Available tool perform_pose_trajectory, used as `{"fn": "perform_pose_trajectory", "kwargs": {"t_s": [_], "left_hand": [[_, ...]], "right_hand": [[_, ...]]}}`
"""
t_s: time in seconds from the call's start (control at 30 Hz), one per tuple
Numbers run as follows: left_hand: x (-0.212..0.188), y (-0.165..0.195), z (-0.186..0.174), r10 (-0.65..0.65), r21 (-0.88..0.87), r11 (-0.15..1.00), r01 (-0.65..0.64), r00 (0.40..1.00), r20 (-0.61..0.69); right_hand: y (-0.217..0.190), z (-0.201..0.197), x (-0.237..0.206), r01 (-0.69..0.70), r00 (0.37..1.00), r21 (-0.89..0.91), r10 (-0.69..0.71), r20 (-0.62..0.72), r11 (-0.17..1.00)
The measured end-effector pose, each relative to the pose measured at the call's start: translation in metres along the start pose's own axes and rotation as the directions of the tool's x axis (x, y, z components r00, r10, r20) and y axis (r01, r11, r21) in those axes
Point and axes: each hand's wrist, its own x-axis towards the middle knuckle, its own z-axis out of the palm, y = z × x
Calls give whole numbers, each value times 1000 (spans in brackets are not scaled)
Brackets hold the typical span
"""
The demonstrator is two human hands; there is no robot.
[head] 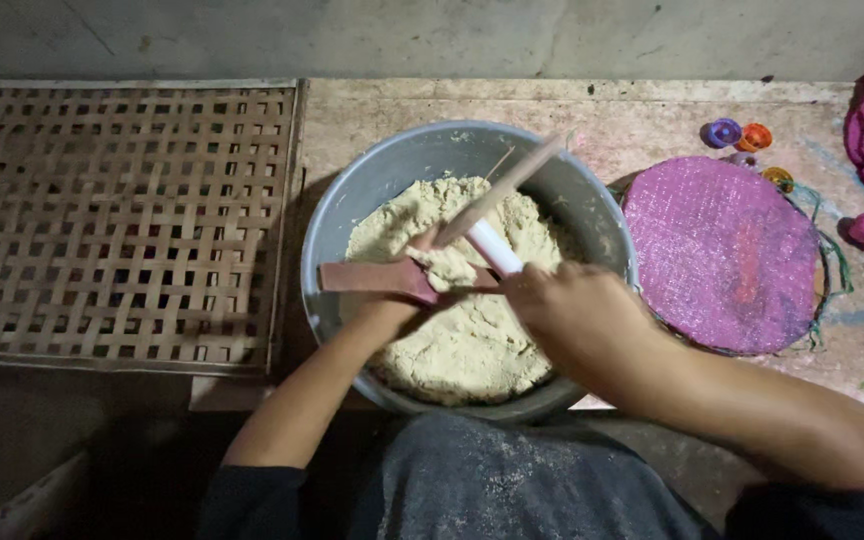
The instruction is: The person scoops pale dough from a large plastic basin into a wooden hand press, squeezes the press handles to extrude thin noodle strands onto a round pink tray, and forms coiled noodle nests one at a time, repeating the cycle across the tray.
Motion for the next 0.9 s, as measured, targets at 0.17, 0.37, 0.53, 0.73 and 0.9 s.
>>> {"fn": "perform_pose_trajectory", "kwargs": {"t_s": [0.17, 0.37, 0.53, 0.73, 0.9], "left_hand": [[-1, -6, -21, -239, 184, 954, 238, 971, -15], [-13, -4, -13, 60, 167, 985, -49, 996, -66], [-1, -8, 13, 29, -417, 908, -49, 998, -55], [-15, -3, -39, -99, 263, 959, 109, 994, -51], [-12, 26, -36, -8, 302, 953, 9, 1000, -4]], "right_hand": [[36, -3, -46, -133, 991, 36, 134, -14, 990], [20, 11, -16, -89, 996, 26, 89, -6, 996], [-9, 13, 20, 28, 997, -7, -28, 67, 1000], [21, -14, -35, -110, 994, 82, 108, 19, 991], [-4, 24, 5, -38, 998, -119, 43, 43, 992]]}}
